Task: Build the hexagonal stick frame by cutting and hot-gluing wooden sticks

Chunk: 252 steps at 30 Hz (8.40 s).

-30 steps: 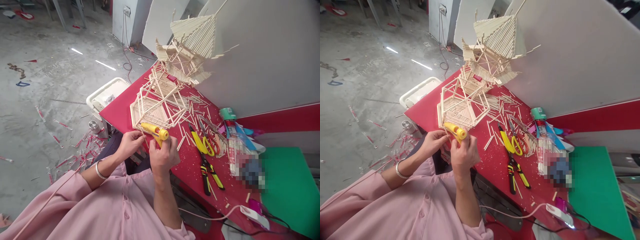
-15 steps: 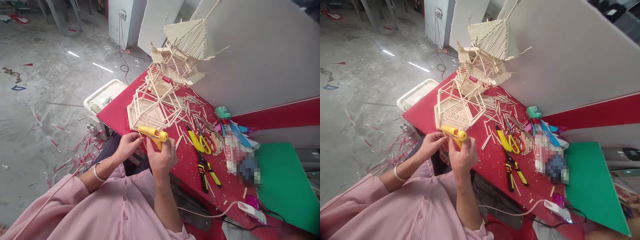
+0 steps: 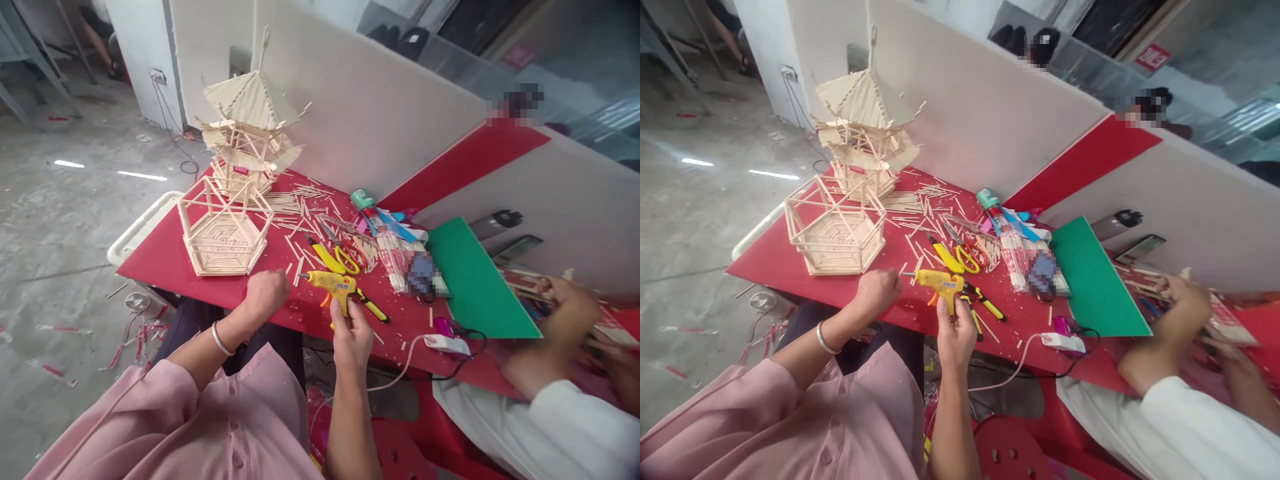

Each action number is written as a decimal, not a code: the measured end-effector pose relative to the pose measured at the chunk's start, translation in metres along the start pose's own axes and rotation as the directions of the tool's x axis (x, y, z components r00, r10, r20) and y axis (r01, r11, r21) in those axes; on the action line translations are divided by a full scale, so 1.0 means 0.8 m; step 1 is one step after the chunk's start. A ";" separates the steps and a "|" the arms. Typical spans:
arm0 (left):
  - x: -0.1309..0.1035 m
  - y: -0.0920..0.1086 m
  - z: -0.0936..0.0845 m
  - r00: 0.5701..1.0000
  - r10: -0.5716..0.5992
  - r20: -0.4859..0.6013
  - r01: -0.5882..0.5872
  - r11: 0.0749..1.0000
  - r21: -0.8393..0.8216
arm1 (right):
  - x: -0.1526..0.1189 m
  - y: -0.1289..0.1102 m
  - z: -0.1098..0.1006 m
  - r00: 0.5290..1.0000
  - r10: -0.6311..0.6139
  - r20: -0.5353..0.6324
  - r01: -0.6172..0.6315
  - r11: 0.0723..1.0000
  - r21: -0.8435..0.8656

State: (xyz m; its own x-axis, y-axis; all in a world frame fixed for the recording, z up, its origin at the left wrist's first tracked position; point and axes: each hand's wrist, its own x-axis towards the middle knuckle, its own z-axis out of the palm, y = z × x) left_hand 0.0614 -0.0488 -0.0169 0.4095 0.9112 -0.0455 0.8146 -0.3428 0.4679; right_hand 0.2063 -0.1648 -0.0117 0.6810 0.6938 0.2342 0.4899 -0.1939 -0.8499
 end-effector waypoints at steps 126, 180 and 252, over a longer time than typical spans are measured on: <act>-0.099 0.042 -0.011 0.956 0.011 -0.294 -0.291 -0.105 -0.951 | -0.008 -0.103 0.023 0.976 0.216 -0.040 -0.086 0.544 0.834; -0.079 0.039 0.054 0.985 0.138 -0.099 -0.124 0.185 -0.975 | -0.026 -0.030 0.037 0.984 0.113 -0.138 -0.015 0.824 0.567; -0.042 -0.086 -0.022 0.815 -0.540 0.211 -0.059 -0.440 -0.896 | -0.032 -0.121 0.050 0.984 -0.145 0.104 0.138 0.988 0.064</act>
State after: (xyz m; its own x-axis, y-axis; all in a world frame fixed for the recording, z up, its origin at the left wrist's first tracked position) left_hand -0.0156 -0.0518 -0.0322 -0.0194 0.8793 -0.4759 -0.7505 0.3016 0.5880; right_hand 0.1196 -0.1363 0.0453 0.5425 0.7831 0.3041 0.5439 -0.0515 -0.8376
